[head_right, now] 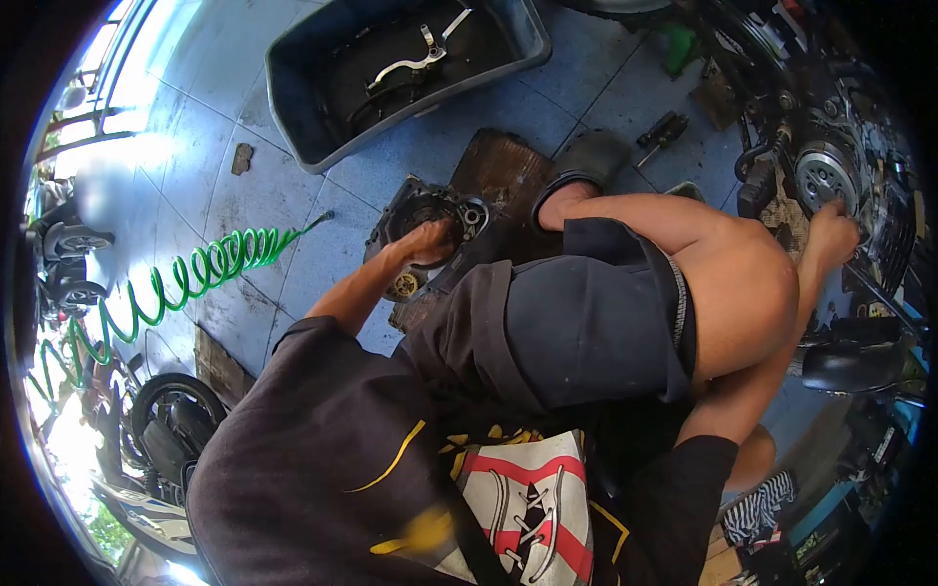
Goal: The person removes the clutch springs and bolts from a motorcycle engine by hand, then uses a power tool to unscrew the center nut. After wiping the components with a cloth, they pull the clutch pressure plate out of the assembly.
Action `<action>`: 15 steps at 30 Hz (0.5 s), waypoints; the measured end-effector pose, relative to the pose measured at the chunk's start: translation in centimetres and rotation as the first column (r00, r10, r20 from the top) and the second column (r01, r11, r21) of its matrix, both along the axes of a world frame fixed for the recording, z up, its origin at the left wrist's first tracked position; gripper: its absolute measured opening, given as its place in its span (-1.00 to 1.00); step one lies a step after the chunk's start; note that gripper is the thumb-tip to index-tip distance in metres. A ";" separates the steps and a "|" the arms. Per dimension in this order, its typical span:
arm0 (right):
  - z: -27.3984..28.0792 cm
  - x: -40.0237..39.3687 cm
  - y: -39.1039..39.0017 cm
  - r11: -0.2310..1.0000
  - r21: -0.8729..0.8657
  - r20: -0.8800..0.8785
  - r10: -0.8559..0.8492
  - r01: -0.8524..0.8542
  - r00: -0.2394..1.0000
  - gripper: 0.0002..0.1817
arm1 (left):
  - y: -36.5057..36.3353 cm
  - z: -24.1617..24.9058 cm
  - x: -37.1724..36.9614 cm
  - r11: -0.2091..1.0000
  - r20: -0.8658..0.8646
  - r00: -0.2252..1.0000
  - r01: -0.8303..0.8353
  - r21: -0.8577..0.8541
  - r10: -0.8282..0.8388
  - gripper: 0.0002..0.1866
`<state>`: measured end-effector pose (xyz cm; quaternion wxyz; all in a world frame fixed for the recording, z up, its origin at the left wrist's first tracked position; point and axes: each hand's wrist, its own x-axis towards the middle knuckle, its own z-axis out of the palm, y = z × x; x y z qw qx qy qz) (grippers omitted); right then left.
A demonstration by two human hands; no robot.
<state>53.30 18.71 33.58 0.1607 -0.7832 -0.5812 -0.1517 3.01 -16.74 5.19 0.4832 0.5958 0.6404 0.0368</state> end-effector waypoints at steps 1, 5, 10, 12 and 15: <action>0.7 -0.8 -1.4 1.000 -0.002 -0.090 0.009 -0.009 0.996 -0.47 | -0.1 -0.1 0.3 0.999 -0.009 0.999 0.050 -0.012 -0.050 -0.53; 2.1 -6.0 -6.0 0.999 0.001 -0.442 0.048 -0.053 0.896 -0.54 | -0.5 -1.3 0.5 0.991 -0.031 0.991 0.130 0.024 -0.129 -0.62; 3.6 -12.1 -9.9 0.992 0.027 -0.803 0.095 -0.123 0.589 -0.62 | -0.9 0.5 1.2 0.979 -0.133 0.971 0.193 -0.062 -0.199 -0.57; 4.4 -13.5 -11.6 0.989 0.050 -0.900 0.105 -0.139 0.424 -0.65 | -2.1 -1.9 1.2 0.990 -0.153 0.985 0.059 -0.130 -0.078 -0.61; 5.3 -16.2 -13.5 0.983 0.089 -0.982 0.114 -0.162 0.150 -0.70 | -2.2 -0.8 1.1 0.993 -0.142 0.989 0.035 -0.109 -0.050 -0.52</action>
